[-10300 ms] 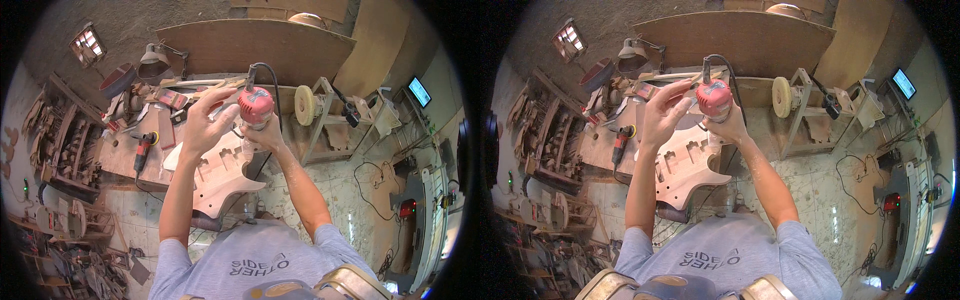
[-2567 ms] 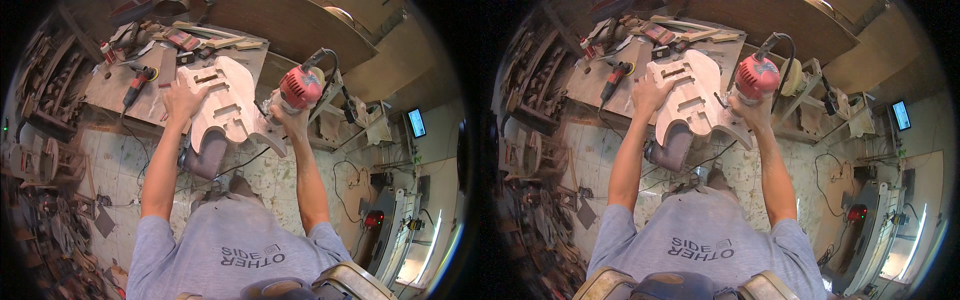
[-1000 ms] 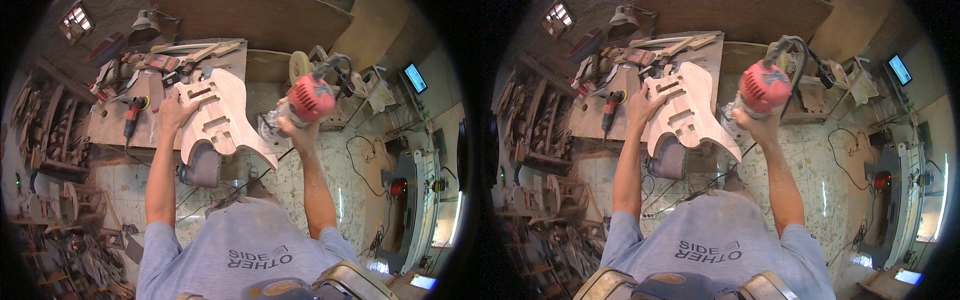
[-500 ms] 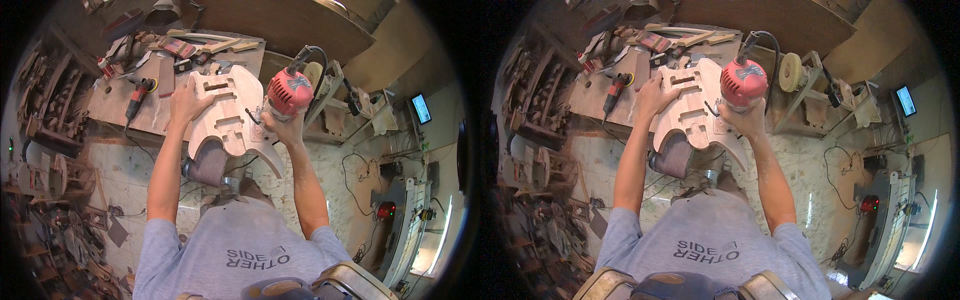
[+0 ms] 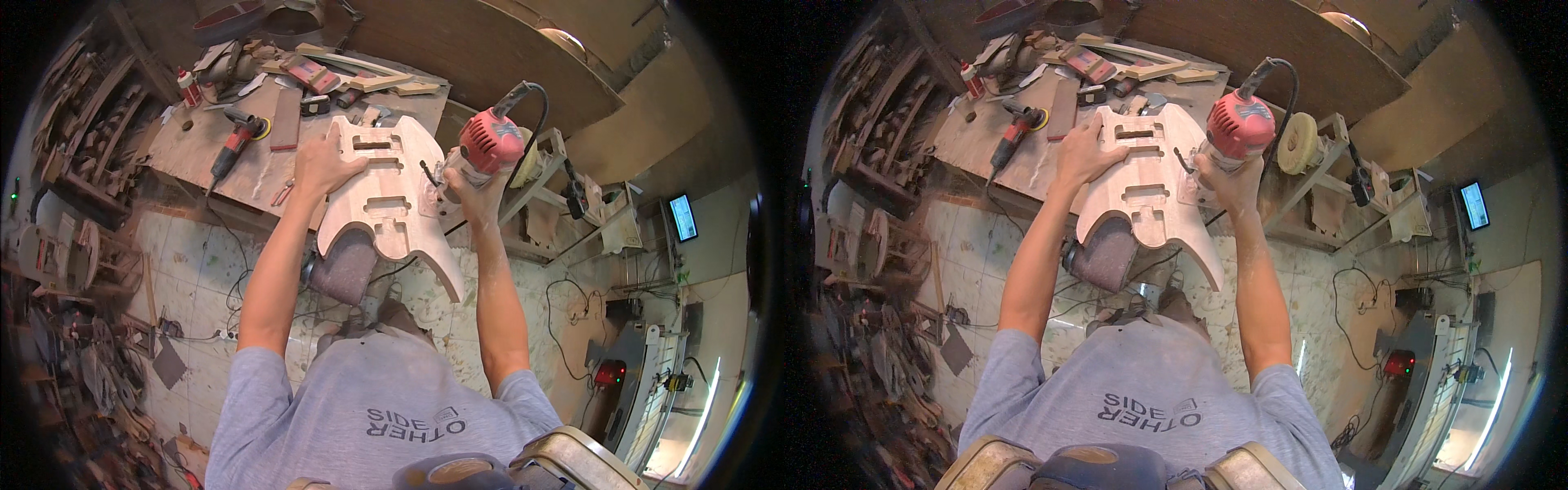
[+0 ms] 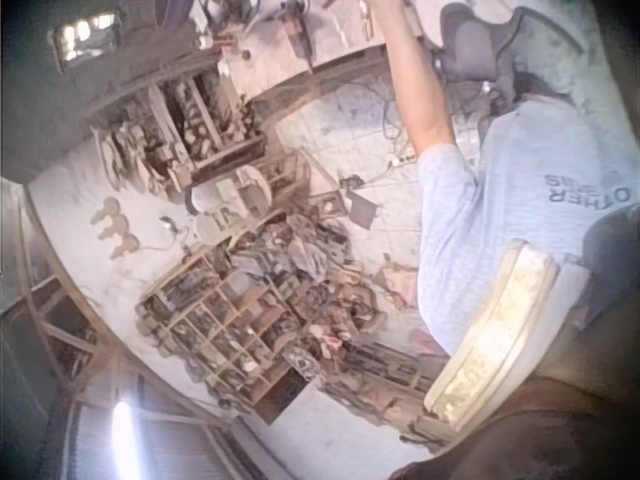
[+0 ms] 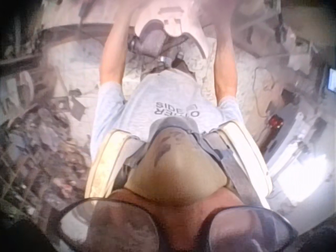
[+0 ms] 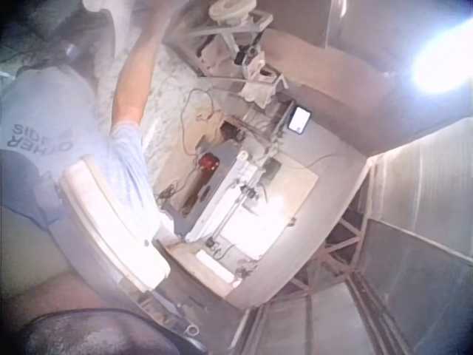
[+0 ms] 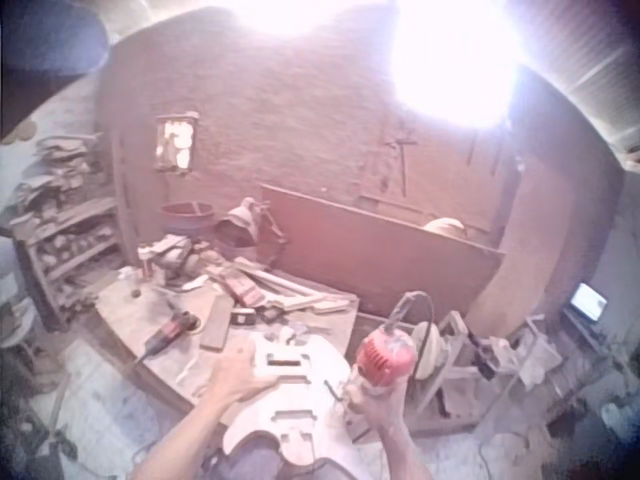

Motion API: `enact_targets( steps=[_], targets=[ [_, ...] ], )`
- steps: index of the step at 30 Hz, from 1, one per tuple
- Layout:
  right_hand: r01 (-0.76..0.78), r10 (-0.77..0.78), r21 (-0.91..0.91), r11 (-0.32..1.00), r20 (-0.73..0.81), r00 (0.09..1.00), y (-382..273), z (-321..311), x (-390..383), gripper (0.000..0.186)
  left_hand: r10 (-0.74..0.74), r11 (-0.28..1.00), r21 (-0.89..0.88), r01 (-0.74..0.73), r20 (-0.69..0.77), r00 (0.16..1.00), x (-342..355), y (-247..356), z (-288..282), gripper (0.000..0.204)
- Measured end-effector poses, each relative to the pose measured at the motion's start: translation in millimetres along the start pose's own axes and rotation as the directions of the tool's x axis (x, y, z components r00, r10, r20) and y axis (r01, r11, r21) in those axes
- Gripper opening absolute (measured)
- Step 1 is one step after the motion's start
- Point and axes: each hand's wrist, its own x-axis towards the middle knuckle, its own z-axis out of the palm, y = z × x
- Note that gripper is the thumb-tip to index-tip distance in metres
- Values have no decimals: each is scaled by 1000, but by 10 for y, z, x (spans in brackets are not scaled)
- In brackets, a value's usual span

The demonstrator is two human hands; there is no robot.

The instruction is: The person uses a handheld router to carve the edges of a wooden guitar body on a workbench.

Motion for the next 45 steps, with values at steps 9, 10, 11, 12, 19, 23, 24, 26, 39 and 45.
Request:
enact_targets(
  steps=[9,10,11,12,19,23,24,26,39,45],
  targets=[
    [14,-15,-11,1000,-18,1000,126,-37,135,54,8,1000,-11,-8,-10,1000,5,-15,24,104],
    [12,-12,-7,1000,-15,1000,129,-40,136,54,12,1000,-9,-13,-23,1000,4,-15,30,104],
    [4,-4,-15,1000,-19,1000,113,-35,127,53,15,1000,-7,-15,-34,999,-7,-9,29,103],
    [-4,4,-23,1000,-23,1000,90,-32,112,53,16,1000,-6,-16,-31,999,-8,-3,25,103],
    [11,-12,-21,1000,-27,1000,-159,47,-115,47,2,999,32,-1,-26,1000,4,8,44,105],
    [-75,75,-56,996,-3,997,-180,-51,-330,52,15,999,31,-13,-68,998,-5,18,67,105],
    [-78,79,-82,994,10,997,-154,-111,-391,56,13,999,31,-11,-68,998,-9,21,66,105],
    [-56,59,-113,992,23,998,-156,-194,-495,58,12,999,30,-10,-66,998,-15,20,69,105],
    [-135,135,1,991,38,990,-708,-855,-1405,67,37,999,41,-34,-68,997,22,5,102,102],
    [-75,39,-128,989,-263,964,-1066,-1367,-1601,58,39,999,20,-39,-21,999,-10,57,-1,109]
  ],
)
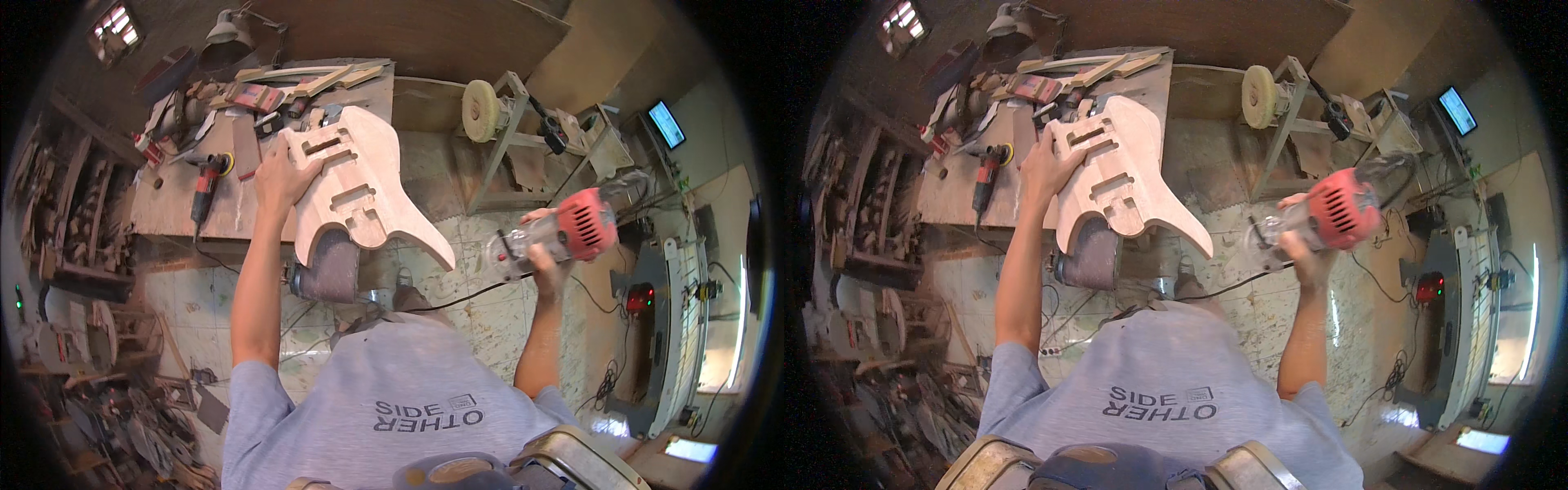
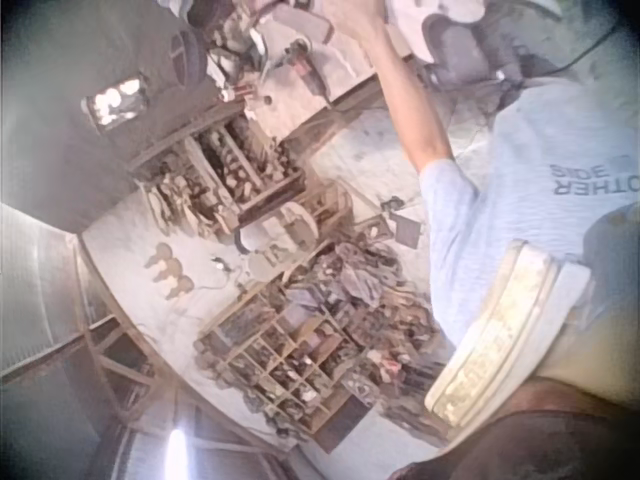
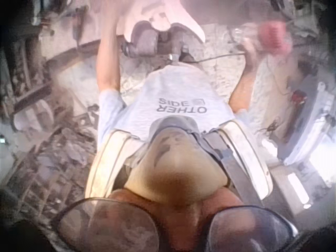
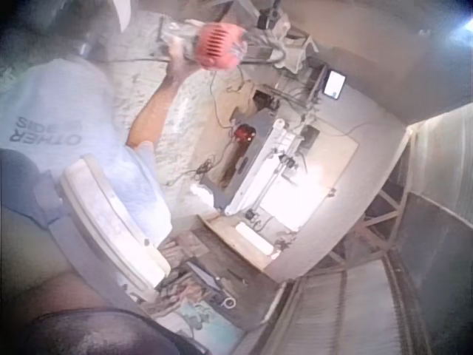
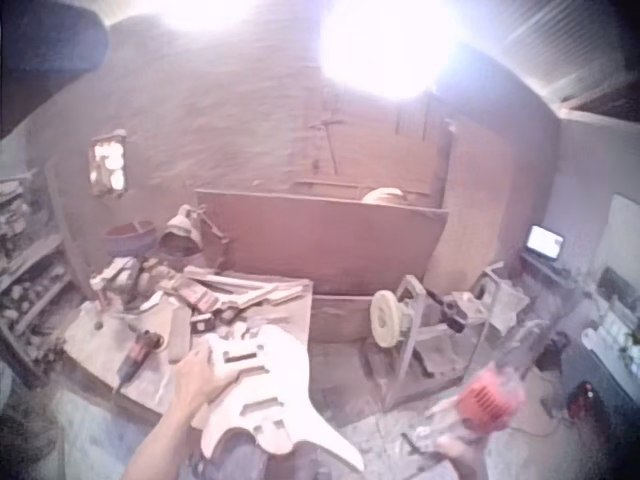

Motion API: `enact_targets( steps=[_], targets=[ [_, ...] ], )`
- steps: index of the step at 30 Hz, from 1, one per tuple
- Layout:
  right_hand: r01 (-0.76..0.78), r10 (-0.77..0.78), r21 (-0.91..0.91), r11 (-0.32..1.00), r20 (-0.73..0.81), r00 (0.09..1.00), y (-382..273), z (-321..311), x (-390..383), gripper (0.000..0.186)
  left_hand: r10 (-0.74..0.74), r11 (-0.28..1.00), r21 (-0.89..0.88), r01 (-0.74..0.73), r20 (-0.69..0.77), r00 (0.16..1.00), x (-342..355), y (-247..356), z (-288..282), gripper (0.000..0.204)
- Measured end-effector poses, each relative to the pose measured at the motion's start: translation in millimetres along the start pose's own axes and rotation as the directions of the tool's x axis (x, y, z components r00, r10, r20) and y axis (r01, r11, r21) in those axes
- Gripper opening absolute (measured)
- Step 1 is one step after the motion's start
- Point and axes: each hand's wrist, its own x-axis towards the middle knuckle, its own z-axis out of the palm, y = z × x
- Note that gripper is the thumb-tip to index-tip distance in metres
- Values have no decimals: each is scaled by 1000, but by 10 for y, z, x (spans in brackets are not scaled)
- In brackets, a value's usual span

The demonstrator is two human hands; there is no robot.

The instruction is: The person uses a handheld router to carve the edges of a wooden guitar body on a workbench.

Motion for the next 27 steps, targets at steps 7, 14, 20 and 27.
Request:
enact_targets(
  steps=[7,14,20,27],
  targets=[
    [65,-17,128,990,-344,939,-3,-447,-193,63,-246,940,268,213,95,965,-418,337,-259,109],
    [85,-31,127,988,-382,923,22,-506,-332,67,550,834,-126,-537,262,793,112,531,-221,103],
    [107,-65,101,989,-353,933,8,-460,-245,71,702,567,-269,-778,653,286,362,1354,340,102],
    [101,-37,134,986,-412,910,103,-647,-401,73,771,429,-170,-887,580,262,391,1385,557,91]
  ],
)
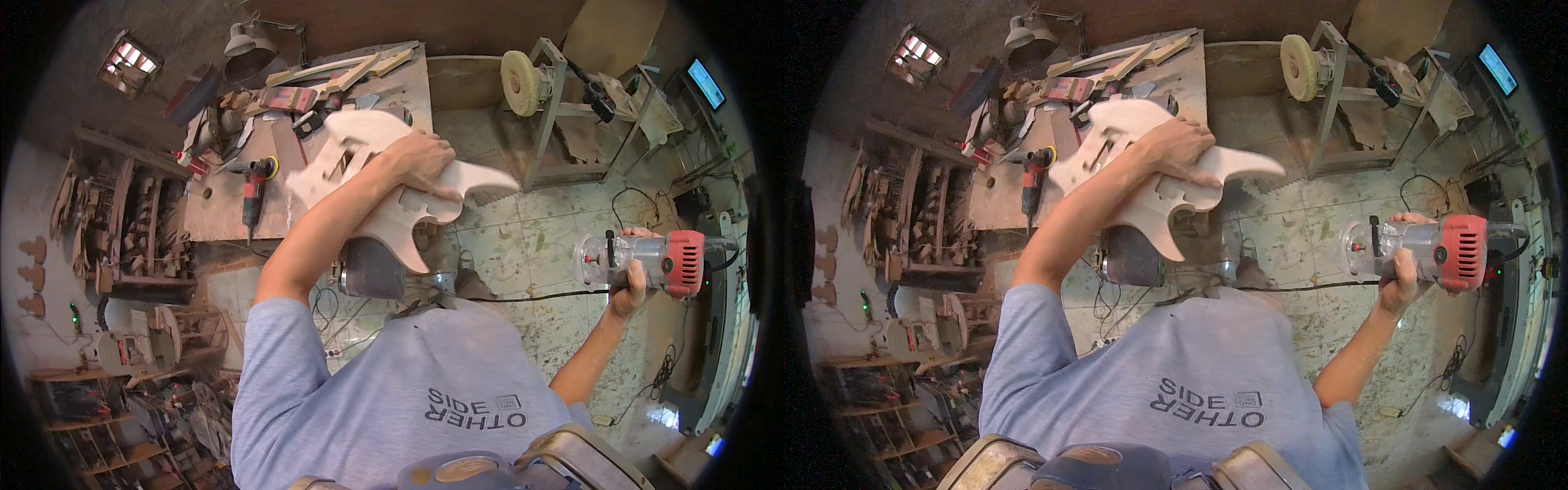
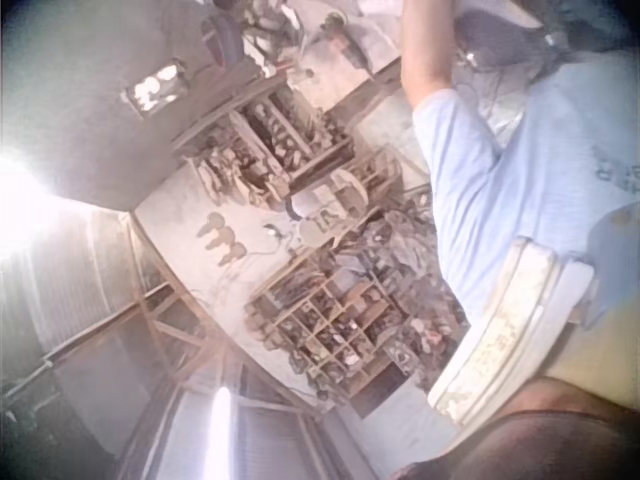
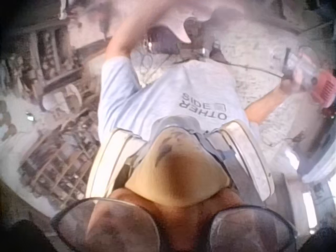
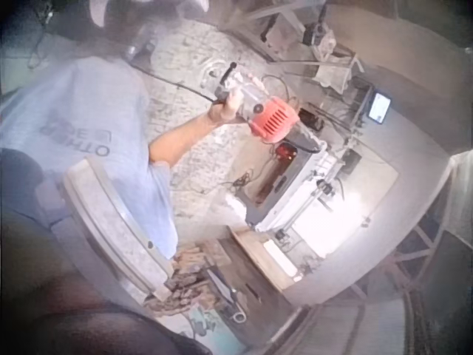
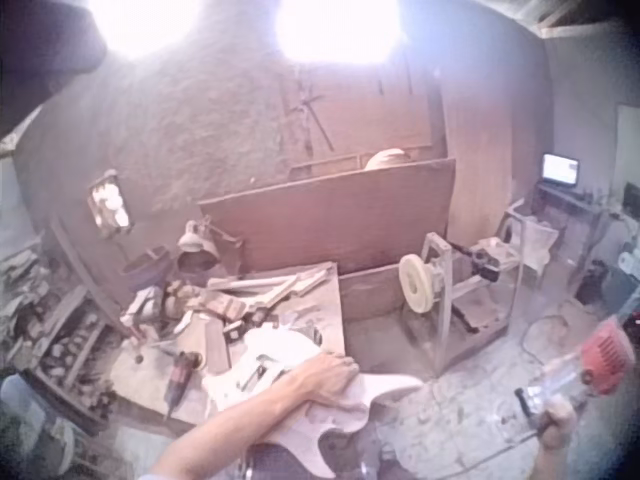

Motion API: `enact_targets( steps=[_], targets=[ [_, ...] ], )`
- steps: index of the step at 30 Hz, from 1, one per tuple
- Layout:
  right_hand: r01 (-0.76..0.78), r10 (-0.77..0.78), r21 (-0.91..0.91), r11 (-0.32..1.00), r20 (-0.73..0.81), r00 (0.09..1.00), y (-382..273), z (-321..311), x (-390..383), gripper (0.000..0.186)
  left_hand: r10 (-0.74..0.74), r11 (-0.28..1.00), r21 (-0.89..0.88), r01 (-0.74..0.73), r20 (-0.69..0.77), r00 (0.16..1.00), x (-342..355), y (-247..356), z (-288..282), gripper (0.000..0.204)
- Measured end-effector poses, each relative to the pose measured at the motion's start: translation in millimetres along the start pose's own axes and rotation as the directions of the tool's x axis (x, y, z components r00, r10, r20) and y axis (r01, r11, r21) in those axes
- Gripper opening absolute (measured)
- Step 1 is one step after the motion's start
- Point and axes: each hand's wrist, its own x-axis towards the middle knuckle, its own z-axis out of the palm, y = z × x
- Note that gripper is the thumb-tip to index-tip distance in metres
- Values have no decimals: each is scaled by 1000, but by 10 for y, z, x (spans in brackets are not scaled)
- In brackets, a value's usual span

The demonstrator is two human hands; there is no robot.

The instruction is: The person uses a handheld router to carve the edges of a wooden guitar body on a workbench.

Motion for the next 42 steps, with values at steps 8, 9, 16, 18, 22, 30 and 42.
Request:
enact_targets(
  steps=[8,9,16,18,22,30,42],
  targets=[
    [-3,1,52,999,43,999,65,151,79,67,-556,830,-161,534,-321,767,-376,-441,58,94],
    [2,-5,55,999,60,998,80,225,109,66,-639,766,-171,619,-308,705,-425,-458,36,92],
    [-45,46,-11,999,214,976,172,866,267,70,-932,330,-279,902,-248,264,-574,-696,-1,89],
    [-61,65,-24,998,243,968,195,1095,290,65,-932,305,-304,903,-290,217,-623,-679,81,93],
    [-134,128,5,991,259,957,213,1553,239,55,-962,234,-340,911,-218,165,-661,-667,63,92],
    [-149,178,-111,983,331,927,208,1785,60,51,-990,48,-439,897,-142,-16,-905,-734,267,115],
    [-4,103,-216,976,453,885,533,1830,-154,55,-996,-6,-596,803,-71,-61,-945,-645,317,120]
  ],
)
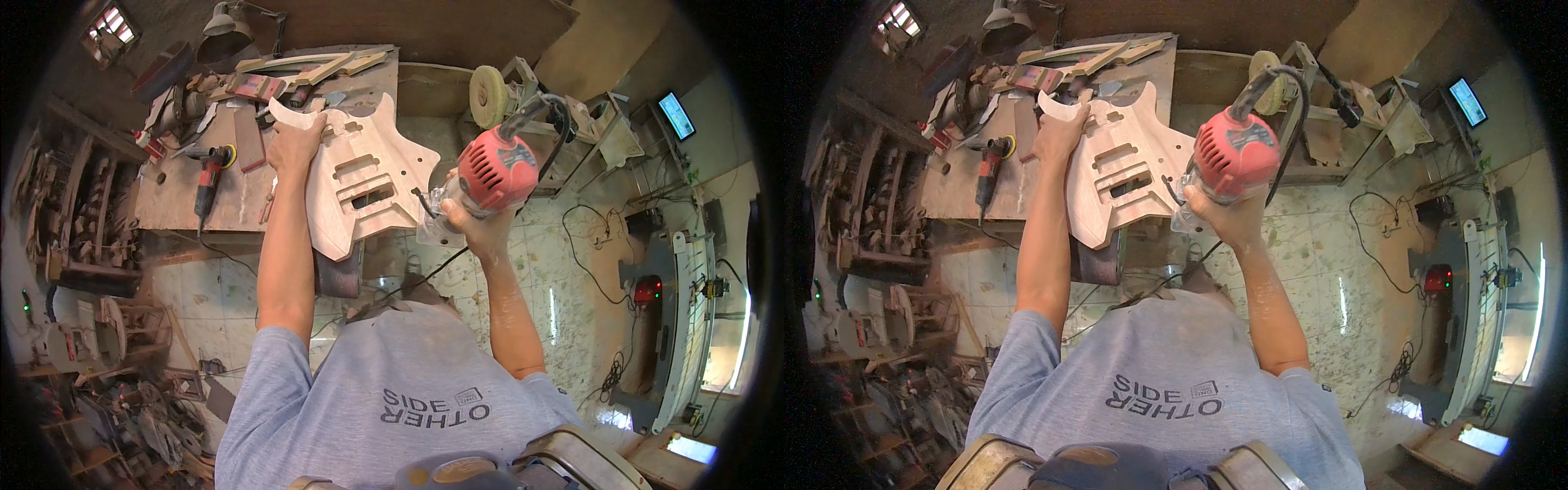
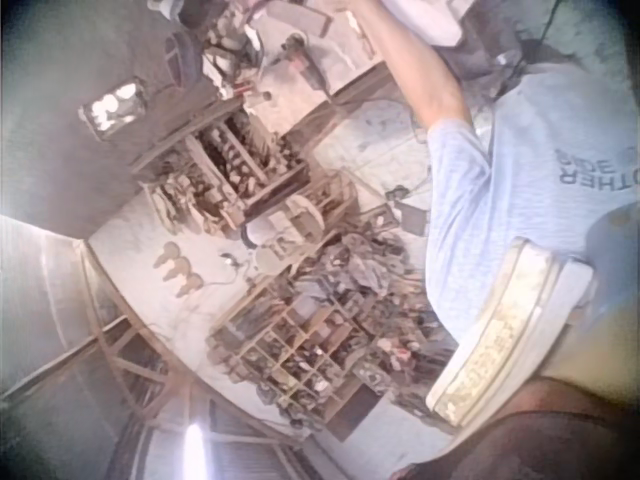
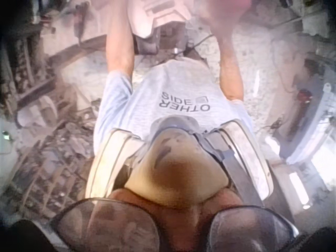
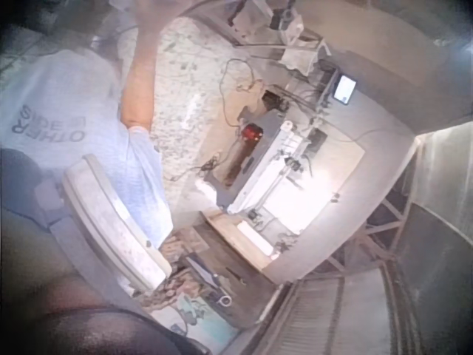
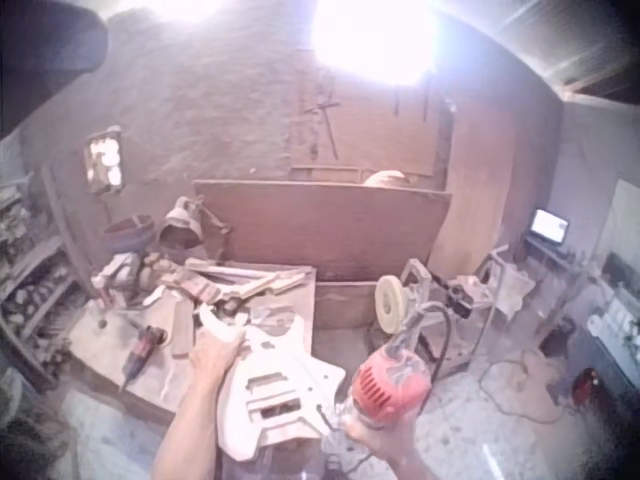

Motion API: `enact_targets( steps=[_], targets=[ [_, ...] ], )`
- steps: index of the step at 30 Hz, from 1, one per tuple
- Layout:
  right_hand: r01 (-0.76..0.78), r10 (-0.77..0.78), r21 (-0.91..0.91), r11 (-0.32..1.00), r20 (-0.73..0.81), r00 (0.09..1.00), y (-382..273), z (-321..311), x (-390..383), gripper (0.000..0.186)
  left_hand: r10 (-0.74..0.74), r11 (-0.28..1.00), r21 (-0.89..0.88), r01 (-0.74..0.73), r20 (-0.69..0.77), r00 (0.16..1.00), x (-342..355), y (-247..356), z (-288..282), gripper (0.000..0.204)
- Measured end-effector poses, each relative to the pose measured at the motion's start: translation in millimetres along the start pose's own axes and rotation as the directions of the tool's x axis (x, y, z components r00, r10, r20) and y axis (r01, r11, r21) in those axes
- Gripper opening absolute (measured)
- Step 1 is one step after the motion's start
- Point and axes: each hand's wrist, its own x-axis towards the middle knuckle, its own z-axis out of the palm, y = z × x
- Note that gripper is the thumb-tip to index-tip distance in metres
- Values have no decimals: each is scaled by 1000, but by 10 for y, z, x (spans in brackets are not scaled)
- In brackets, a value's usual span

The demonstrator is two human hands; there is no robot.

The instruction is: The person uses a handheld router to carve the edges of a wooden guitar body on a workbench.

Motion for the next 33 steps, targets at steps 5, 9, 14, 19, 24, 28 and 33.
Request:
enact_targets(
  steps=[5,9,14,19,24,28,33],
  targets=[
    [83,-70,-120,989,107,992,35,30,-36,55,4,999,-38,-5,-12,1000,-40,8,11,118],
    [13,-5,-84,996,92,996,69,51,-73,53,3,999,-46,-2,21,1000,4,-25,33,124],
    [54,-46,-107,993,73,996,92,80,-79,55,-2,998,-63,4,42,999,-45,4,-33,122],
    [48,-44,-60,997,67,997,84,112,-57,55,8,997,-81,-3,56,998,-43,-1,-60,124],
    [78,-72,-72,994,82,994,86,132,-10,55,28,998,-64,-27,8,1000,-29,-20,-30,117],
    [82,-82,2,997,65,994,88,171,43,54,37,998,-58,-37,-12,999,-46,-10,-21,113],
    [37,-35,-41,998,62,997,92,185,91,53,29,998,-48,-30,-8,1000,-43,-16,-18,111]
  ],
)
